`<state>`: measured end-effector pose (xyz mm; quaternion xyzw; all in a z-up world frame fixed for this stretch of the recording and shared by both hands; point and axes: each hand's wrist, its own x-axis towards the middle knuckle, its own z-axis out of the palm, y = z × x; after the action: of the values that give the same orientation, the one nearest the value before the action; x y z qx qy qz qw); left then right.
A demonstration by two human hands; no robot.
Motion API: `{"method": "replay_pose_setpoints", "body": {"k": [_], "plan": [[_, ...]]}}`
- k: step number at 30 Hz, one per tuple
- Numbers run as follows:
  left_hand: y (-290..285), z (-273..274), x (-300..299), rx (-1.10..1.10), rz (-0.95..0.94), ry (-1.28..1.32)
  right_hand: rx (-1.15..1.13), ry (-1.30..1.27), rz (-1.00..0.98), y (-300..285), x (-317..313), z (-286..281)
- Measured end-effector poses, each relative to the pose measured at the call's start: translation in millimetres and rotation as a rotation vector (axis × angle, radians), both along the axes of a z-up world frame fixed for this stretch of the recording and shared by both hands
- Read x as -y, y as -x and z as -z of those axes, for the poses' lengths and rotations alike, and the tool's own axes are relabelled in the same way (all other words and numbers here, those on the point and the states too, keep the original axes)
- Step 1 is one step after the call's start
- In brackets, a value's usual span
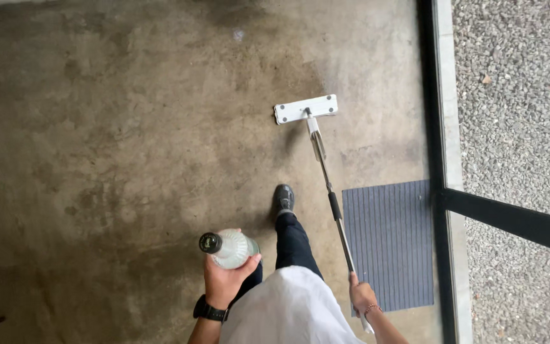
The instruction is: The person mops a tiled bathroom floor and a concrete patio area using a spray bottle and a flat mop. They then walk outside to a gravel area and sweep leaves into a dustpan using a broom.
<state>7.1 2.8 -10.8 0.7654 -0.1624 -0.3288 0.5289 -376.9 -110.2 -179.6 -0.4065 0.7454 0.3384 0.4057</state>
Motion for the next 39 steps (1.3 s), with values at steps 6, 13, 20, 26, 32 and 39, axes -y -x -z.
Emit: {"method": "replay_pose_setpoints", "body": {"k": [6,13,20,26,32,39], "plan": [[8.8,3.5,10.2,0.059,0.0,0.001,0.327,0.151,-0.029,-159.2,159.3,96.0],[26.6,-7.5,17.2,0.063,0.038,-0.042,0.279,0.009,-0.037,-215.8,258.3,149.6],[15.3,6.5,53.6,-0.021,0.127,-0.117,0.141,0.452,-0.16,16.5,-43.7,3.6],[22.3,20.1,89.6,0.021,0.15,-0.054,0.013,0.078,0.181,1.5,47.4,25.9],[32.7,23.2,109.2,-0.067,0.082,-0.099,0.356,0.198,0.211,-150.0,382.2,156.6],[27.1,23.1,112.6,0.039,0.05,-0.13,0.3,0.153,0.117,-196.9,351.3,150.7]]}}
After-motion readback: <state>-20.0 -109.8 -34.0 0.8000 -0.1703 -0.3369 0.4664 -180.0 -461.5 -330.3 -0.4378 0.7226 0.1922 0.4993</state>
